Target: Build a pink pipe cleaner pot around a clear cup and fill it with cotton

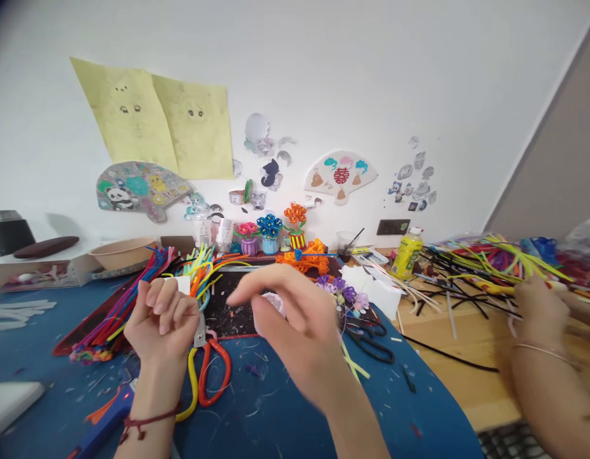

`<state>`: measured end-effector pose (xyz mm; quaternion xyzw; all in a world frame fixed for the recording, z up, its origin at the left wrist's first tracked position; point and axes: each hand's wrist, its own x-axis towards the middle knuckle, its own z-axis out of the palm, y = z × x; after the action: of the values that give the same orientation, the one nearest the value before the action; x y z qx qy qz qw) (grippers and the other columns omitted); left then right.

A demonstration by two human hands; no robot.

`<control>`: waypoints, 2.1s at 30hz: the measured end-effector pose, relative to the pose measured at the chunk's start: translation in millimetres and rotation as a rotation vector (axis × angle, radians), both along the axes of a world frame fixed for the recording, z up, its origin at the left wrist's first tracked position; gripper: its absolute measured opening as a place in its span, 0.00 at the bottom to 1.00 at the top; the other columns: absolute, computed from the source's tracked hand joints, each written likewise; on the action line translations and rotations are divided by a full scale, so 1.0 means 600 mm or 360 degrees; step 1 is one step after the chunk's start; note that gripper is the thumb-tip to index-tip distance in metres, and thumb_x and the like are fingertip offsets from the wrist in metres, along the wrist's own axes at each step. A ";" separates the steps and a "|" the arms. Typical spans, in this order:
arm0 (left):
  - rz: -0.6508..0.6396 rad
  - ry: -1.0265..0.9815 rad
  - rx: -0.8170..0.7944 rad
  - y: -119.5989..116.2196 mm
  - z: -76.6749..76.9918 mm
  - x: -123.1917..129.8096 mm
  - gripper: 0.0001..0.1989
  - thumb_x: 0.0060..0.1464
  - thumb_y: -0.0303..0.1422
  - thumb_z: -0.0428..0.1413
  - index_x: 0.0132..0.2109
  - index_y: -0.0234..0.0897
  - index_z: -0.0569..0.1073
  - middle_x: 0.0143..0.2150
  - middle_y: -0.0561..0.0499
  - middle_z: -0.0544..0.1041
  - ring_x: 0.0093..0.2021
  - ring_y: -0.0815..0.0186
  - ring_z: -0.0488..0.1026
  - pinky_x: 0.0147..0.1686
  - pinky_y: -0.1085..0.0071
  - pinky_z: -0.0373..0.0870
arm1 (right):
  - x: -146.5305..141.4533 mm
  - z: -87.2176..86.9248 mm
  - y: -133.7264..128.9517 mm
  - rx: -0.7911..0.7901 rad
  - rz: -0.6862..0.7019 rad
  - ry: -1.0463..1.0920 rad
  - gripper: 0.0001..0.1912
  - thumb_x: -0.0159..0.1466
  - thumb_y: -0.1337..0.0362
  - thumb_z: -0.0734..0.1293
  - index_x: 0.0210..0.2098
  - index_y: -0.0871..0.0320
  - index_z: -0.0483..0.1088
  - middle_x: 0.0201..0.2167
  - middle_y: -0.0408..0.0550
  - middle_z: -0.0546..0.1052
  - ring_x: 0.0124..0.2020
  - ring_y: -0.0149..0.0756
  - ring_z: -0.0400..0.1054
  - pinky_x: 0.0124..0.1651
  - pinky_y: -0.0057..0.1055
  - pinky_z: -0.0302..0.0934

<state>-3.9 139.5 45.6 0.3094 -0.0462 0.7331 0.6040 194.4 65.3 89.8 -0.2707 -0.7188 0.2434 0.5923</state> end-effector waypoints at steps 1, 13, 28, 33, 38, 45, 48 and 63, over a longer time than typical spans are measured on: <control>0.0003 -0.0001 0.0003 0.000 0.000 0.000 0.20 0.68 0.32 0.42 0.26 0.36 0.60 0.19 0.60 0.62 0.10 0.79 0.39 0.12 0.80 0.53 | -0.004 -0.007 0.025 -0.0082 0.0007 -0.0110 0.11 0.68 0.68 0.63 0.47 0.52 0.72 0.48 0.49 0.77 0.50 0.39 0.71 0.55 0.42 0.64; 0.0225 0.0219 -0.0073 0.002 0.001 -0.007 0.17 0.62 0.33 0.52 0.26 0.38 0.57 0.19 0.63 0.59 0.11 0.79 0.40 0.12 0.82 0.54 | -0.049 -0.080 0.211 -0.0671 0.0348 -0.0465 0.16 0.63 0.60 0.66 0.21 0.60 0.71 0.12 0.37 0.65 0.14 0.25 0.58 0.20 0.23 0.52; 0.0104 0.1562 -0.0155 0.027 -0.031 0.057 0.10 0.45 0.35 0.67 0.25 0.33 0.79 0.18 0.52 0.72 0.18 0.71 0.64 0.18 0.77 0.57 | -0.053 0.104 0.119 -0.0213 0.0667 0.0591 0.19 0.64 0.52 0.67 0.23 0.55 0.61 0.18 0.33 0.48 0.17 0.24 0.38 0.19 0.25 0.37; 0.0304 0.1075 -0.0202 0.033 -0.023 0.028 0.14 0.49 0.40 0.66 0.29 0.33 0.75 0.18 0.57 0.64 0.19 0.76 0.57 0.18 0.80 0.53 | -0.020 0.052 0.153 -0.0284 0.0165 0.0010 0.13 0.67 0.52 0.62 0.34 0.55 0.69 0.22 0.38 0.65 0.20 0.26 0.55 0.24 0.26 0.52; 0.0325 0.0630 -0.0074 0.020 -0.003 0.018 0.17 0.44 0.39 0.69 0.27 0.36 0.69 0.18 0.61 0.55 0.19 0.77 0.52 0.18 0.82 0.55 | -0.028 -0.049 0.181 -0.0555 0.0414 -0.0546 0.05 0.54 0.65 0.75 0.31 0.58 0.78 0.29 0.45 0.80 0.30 0.35 0.72 0.36 0.30 0.62; 0.0408 0.0629 -0.0108 0.033 -0.012 0.009 0.13 0.50 0.42 0.65 0.32 0.37 0.74 0.22 0.59 0.65 0.23 0.77 0.60 0.25 0.85 0.62 | -0.027 -0.030 0.179 -0.0674 0.0496 -0.0387 0.19 0.62 0.54 0.68 0.21 0.59 0.68 0.12 0.33 0.60 0.12 0.22 0.52 0.17 0.22 0.46; 0.0270 0.1015 -0.0148 0.026 -0.017 0.033 0.10 0.53 0.35 0.64 0.38 0.33 0.78 0.31 0.50 0.77 0.27 0.73 0.69 0.26 0.79 0.66 | -0.025 0.010 0.163 -0.0630 0.0533 -0.0108 0.22 0.64 0.46 0.64 0.25 0.56 0.63 0.15 0.30 0.53 0.12 0.21 0.43 0.16 0.22 0.41; 0.0268 0.1475 -0.0158 0.028 -0.029 0.054 0.22 0.43 0.40 0.69 0.44 0.33 0.77 0.27 0.52 0.77 0.23 0.71 0.70 0.25 0.75 0.67 | -0.040 -0.020 0.151 -0.0690 0.0305 -0.0194 0.16 0.61 0.54 0.68 0.34 0.62 0.79 0.29 0.51 0.82 0.24 0.36 0.74 0.30 0.34 0.70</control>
<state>28.6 156.1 28.2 0.5773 0.2885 0.5655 0.5134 170.6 155.8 77.6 -0.3363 -0.7066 0.4302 0.4500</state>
